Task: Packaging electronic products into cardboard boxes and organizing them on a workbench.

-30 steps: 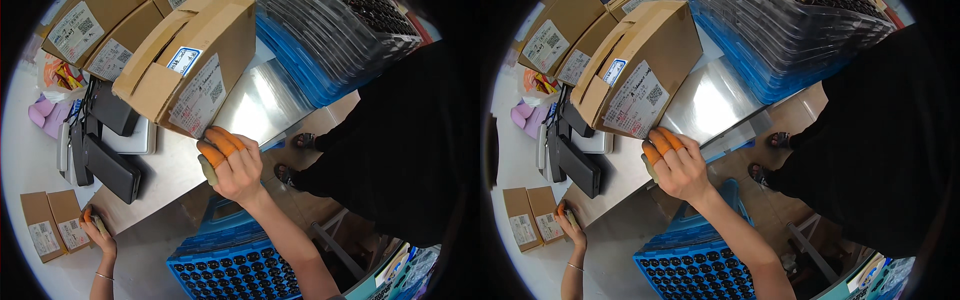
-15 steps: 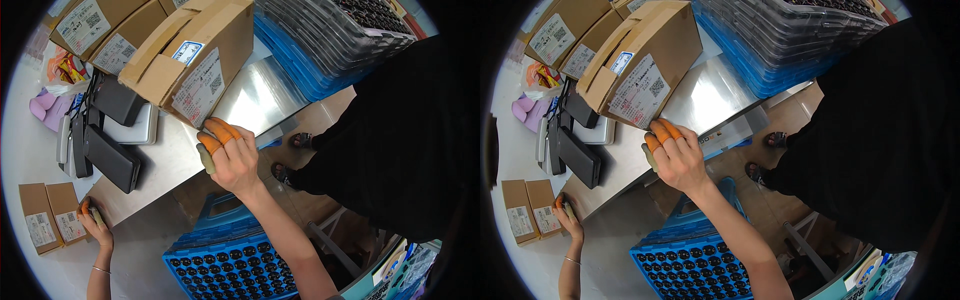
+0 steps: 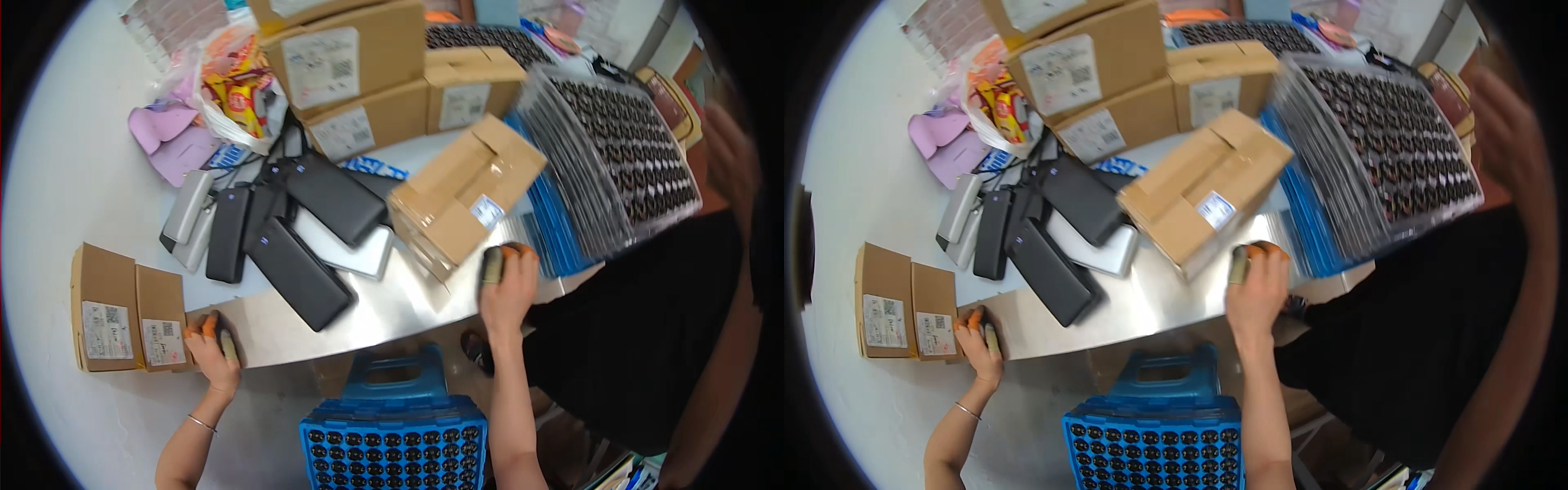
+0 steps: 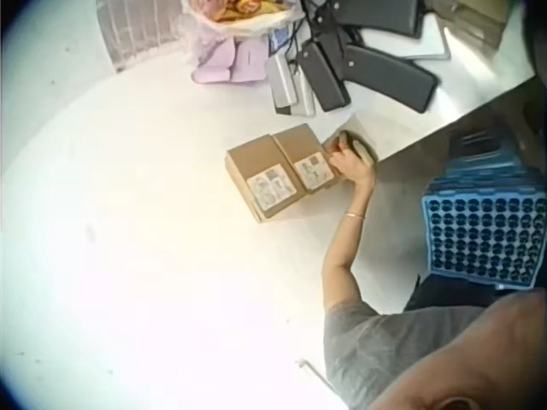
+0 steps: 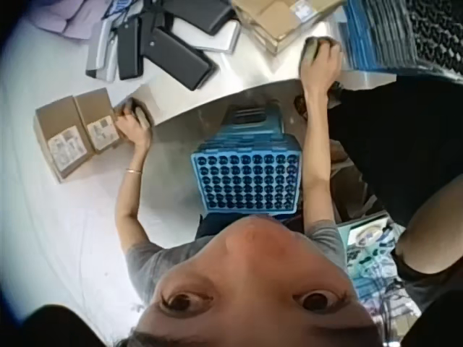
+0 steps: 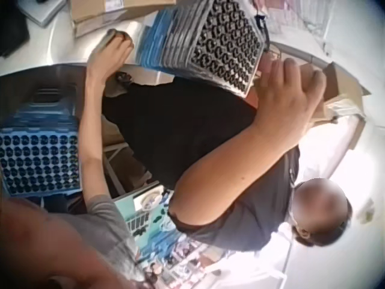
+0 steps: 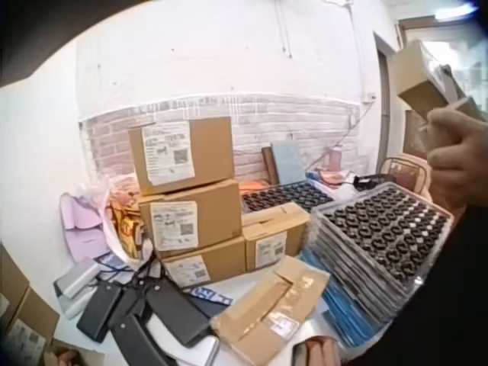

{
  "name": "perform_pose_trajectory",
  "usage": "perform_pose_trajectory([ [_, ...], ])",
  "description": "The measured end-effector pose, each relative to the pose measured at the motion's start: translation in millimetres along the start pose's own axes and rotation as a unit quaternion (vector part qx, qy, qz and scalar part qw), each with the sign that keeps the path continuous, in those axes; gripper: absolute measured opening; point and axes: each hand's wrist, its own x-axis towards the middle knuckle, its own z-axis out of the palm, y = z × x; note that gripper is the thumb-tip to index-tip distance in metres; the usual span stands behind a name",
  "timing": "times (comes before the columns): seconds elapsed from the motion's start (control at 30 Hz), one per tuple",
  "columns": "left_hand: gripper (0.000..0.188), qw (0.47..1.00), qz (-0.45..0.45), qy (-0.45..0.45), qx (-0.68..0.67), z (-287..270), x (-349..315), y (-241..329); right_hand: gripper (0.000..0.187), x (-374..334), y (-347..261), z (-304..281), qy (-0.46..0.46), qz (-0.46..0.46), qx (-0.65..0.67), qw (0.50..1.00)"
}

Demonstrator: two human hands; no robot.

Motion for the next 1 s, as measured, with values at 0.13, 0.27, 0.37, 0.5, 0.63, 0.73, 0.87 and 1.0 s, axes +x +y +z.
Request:
perform_pose_trajectory([
  [0.13,0.039,1.000,0.003,-0.004,-0.011,-6.0,2.6,7.9,0.011,4.7,-0.5,2.1,-0.003,0.062,0.010,0.998],
  [0.27,0.039,1.000,-0.001,-0.006,-0.001,-8.4,2.5,7.0,0.011,6.8,-2.9,0.4,-0.002,0.043,0.026,0.999],
  [0.37,0.039,1.000,0.001,0.000,0.011,-7.7,2.1,7.0,0.014,6.1,-0.3,-0.1,-0.025,0.036,-0.008,0.999],
  [0.5,0.039,1.000,-0.007,-0.001,-0.002,-5.8,3.6,7.1,0.019,8.4,0.2,0.1,-0.051,0.034,-0.024,0.998],
  [0.63,0.037,1.000,-0.015,0.007,-0.007,-7.6,5.0,10.7,0.020,10.4,0.0,-1.8,-0.066,0.035,-0.029,0.997],
  [0.73,0.037,1.000,-0.015,0.010,-0.011,-6.1,4.1,12.0,0.015,12.3,-1.4,-3.2,-0.053,0.032,-0.027,0.998],
  [0.87,0.037,1.000,-0.015,0.015,-0.013,-6.1,4.9,9.6,0.016,11.6,-1.8,-1.8,-0.056,0.032,-0.035,0.997],
  [1.0,0.037,1.000,-0.010,0.014,-0.009,-8.1,5.8,9.0,0.021,10.6,-1.4,-1.8,-0.071,0.026,-0.033,0.997],
])
